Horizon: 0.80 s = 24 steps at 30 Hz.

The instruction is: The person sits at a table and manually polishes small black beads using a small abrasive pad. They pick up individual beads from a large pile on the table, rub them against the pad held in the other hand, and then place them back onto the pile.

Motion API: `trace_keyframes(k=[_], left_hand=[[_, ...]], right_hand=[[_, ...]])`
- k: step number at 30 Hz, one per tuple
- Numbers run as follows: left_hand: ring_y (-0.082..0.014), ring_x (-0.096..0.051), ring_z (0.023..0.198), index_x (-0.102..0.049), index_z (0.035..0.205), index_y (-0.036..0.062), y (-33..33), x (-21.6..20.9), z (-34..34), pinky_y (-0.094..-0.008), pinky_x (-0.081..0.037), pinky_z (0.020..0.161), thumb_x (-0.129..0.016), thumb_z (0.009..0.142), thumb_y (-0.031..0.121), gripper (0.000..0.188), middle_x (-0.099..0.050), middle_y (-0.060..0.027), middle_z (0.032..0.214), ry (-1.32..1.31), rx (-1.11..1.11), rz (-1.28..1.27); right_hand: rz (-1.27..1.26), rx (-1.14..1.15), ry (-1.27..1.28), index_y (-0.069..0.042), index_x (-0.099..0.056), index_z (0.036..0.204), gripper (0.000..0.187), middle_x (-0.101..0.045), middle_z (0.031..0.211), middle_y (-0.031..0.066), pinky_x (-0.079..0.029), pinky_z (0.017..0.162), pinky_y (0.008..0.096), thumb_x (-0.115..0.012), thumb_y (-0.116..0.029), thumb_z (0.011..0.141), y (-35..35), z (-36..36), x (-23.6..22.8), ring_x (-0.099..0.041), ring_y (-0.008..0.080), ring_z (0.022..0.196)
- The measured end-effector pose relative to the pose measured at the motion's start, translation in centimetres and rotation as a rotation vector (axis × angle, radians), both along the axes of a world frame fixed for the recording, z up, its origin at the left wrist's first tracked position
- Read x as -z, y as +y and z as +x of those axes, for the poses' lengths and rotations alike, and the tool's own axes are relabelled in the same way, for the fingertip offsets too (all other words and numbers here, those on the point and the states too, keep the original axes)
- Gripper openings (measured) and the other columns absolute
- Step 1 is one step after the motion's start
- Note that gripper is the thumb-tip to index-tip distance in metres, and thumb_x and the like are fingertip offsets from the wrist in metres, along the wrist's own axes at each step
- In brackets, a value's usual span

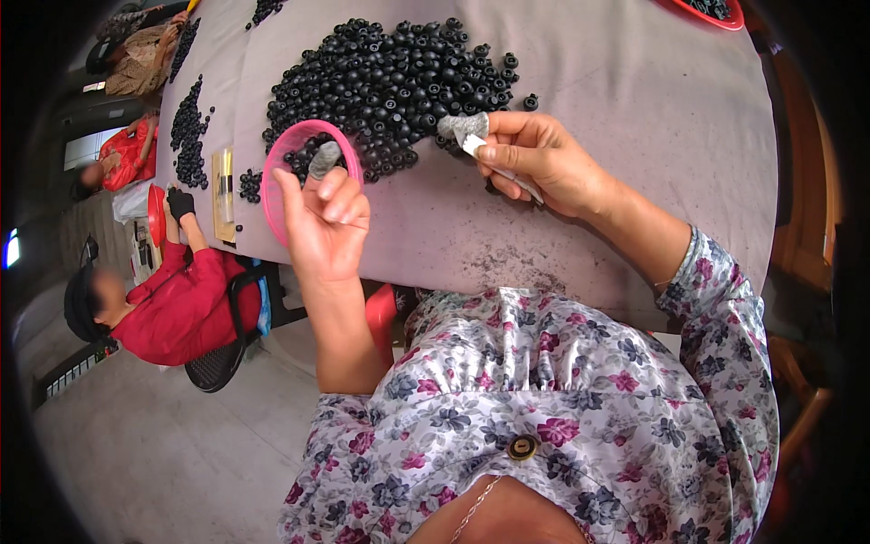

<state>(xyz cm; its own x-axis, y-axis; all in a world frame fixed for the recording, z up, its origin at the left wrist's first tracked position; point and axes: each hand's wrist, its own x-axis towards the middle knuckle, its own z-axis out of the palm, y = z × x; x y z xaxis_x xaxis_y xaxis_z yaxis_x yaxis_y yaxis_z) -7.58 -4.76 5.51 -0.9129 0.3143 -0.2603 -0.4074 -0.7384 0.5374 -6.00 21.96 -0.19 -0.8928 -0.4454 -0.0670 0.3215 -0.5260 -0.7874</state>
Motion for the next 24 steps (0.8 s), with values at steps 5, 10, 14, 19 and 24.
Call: trace_keyframes(k=[5,10,14,19,24], left_hand=[[-0.0038,-0.048,0.058,-0.064,0.101,0.0013,5.2,1.7,3.3,-0.0176,-0.038,0.053,-0.061,0.094,0.009,0.011,-0.060,0.0006,0.075,0.407,0.025,-0.861],[-0.0088,-0.053,0.060,-0.056,0.088,0.0006,8.2,3.8,3.6,-0.0252,-0.043,0.053,-0.071,0.087,0.013,0.020,-0.059,-0.0025,0.074,0.687,0.097,-1.305],[-0.0278,-0.061,0.066,-0.054,0.087,0.0030,9.5,3.2,3.5,-0.0382,-0.049,0.058,-0.077,0.078,0.025,0.034,-0.059,-0.0087,0.079,0.939,0.228,-1.776],[-0.0292,-0.060,0.067,-0.054,0.088,0.0029,9.4,4.7,3.7,-0.0386,-0.049,0.058,-0.074,0.080,0.019,0.027,-0.057,-0.0091,0.079,1.028,0.185,-1.761],[-0.0084,-0.055,0.065,-0.057,0.097,0.0016,7.8,5.5,4.4,-0.0229,-0.045,0.059,-0.067,0.088,0.006,0.015,-0.058,-0.0016,0.082,0.785,0.072,-1.362]], right_hand=[[-0.011,0.123,-0.033,-0.003,-0.065,0.101,0.015,-0.062,0.076,0.0007,-0.039,0.044,0.0190,-0.063,-0.016,0.094,0.1,-0.2,0.2,-0.052,0.0045,0.054],[-0.038,0.176,-0.031,-0.002,-0.065,0.102,0.015,-0.060,0.075,-0.0001,-0.039,0.046,0.0197,-0.063,-0.015,0.094,0.2,-0.3,0.1,-0.051,0.0045,0.055],[-0.042,0.175,-0.037,-0.002,-0.064,0.103,0.016,-0.059,0.074,-0.0010,-0.039,0.046,0.0195,-0.063,-0.015,0.094,0.2,-0.4,0.0,-0.051,0.0043,0.055],[0.012,0.154,-0.012,-0.002,-0.064,0.099,0.015,-0.058,0.072,-0.0016,-0.039,0.045,0.0189,-0.062,-0.016,0.094,0.2,-0.4,0.2,-0.051,0.0035,0.054],[0.143,0.067,0.064,-0.003,-0.064,0.099,0.013,-0.059,0.072,-0.0017,-0.038,0.045,0.0188,-0.062,-0.015,0.094,0.4,0.0,-0.3,-0.050,0.0033,0.054]])
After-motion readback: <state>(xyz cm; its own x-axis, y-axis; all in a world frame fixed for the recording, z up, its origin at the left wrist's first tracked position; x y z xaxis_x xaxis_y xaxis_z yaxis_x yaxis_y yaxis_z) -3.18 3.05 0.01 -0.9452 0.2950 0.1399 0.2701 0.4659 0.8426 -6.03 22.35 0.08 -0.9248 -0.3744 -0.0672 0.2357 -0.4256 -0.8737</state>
